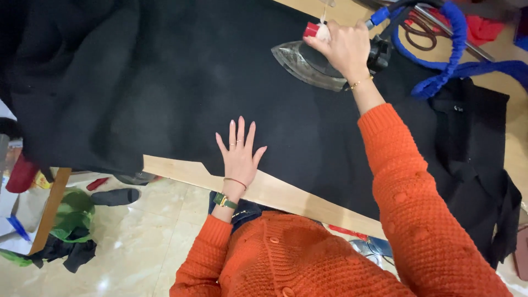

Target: Smoothing out a large piece of black fabric on a workbench and pressing it with a steam iron.

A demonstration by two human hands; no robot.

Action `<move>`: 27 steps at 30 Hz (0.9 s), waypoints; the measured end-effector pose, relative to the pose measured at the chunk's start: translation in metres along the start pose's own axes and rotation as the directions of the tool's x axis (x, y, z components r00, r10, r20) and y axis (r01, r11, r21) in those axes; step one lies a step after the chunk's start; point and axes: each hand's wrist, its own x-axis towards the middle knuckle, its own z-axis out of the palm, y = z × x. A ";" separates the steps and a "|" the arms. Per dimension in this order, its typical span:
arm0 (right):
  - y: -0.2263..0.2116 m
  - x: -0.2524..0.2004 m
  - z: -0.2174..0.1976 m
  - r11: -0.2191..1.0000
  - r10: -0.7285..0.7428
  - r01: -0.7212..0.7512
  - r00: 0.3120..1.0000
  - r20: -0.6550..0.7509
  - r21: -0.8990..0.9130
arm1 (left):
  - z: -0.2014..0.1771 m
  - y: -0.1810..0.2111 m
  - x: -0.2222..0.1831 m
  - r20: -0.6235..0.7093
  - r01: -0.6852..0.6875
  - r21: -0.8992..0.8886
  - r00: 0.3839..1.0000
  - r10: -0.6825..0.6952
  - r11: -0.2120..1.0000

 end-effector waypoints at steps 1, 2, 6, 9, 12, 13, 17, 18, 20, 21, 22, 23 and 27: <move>0.000 0.000 0.000 1.000 -0.001 0.001 1.000 -0.016 -0.018 | 0.001 0.006 -0.001 0.014 -0.009 0.022 1.000 0.009 1.000; -0.001 -0.002 -0.003 1.000 0.001 -0.001 1.000 -0.014 -0.018 | 0.002 0.007 -0.001 0.017 -0.011 0.022 1.000 0.011 1.000; -0.014 -0.021 -0.029 0.998 -0.040 0.041 0.999 0.015 -0.049 | 0.000 0.011 -0.001 0.012 0.030 -0.008 0.999 -0.030 1.000; -0.032 -0.050 -0.074 0.998 -0.057 0.057 0.998 0.027 -0.001 | 0.001 0.014 -0.001 0.013 0.059 -0.007 0.998 -0.059 0.998; -0.048 -0.090 -0.122 0.990 -0.056 0.042 0.993 0.105 0.133 | 0.012 0.015 -0.001 0.036 0.107 -0.006 0.994 -0.106 0.994; -0.053 -0.104 -0.137 0.975 -0.056 0.009 0.977 0.205 0.222 | 0.017 0.016 -0.001 0.052 0.137 -0.015 0.989 -0.136 0.990; -0.068 -0.166 -0.181 0.977 -0.031 -0.019 0.973 0.230 0.215 | 0.020 0.026 0.005 0.069 0.148 -0.002 0.987 -0.147 0.989; -0.069 -0.182 -0.188 0.971 -0.029 -0.025 0.974 0.225 0.236 | 0.021 0.030 0.007 0.079 0.136 -0.004 0.988 -0.135 0.991; -0.071 -0.209 -0.200 0.967 -0.018 -0.041 0.974 0.225 0.252 | 0.024 0.039 0.011 0.091 0.114 -0.009 0.990 -0.112 0.993; -0.070 -0.220 -0.205 0.953 0.003 -0.071 0.975 0.224 0.296 | 0.026 0.043 0.013 0.103 0.095 -0.016 0.990 -0.093 0.995; -0.069 -0.231 -0.210 0.936 0.023 -0.099 0.975 0.222 0.339 | 0.026 0.049 0.015 0.114 0.077 -0.022 0.991 -0.074 0.997; -0.067 -0.239 -0.209 0.937 0.031 -0.107 0.974 0.225 0.333 | 0.027 0.053 0.017 0.115 0.068 -0.025 0.991 -0.065 0.997; -0.055 -0.251 -0.206 0.947 0.079 -0.146 0.970 0.231 0.285 | 0.031 0.065 0.021 0.128 0.032 -0.009 0.991 -0.031 0.999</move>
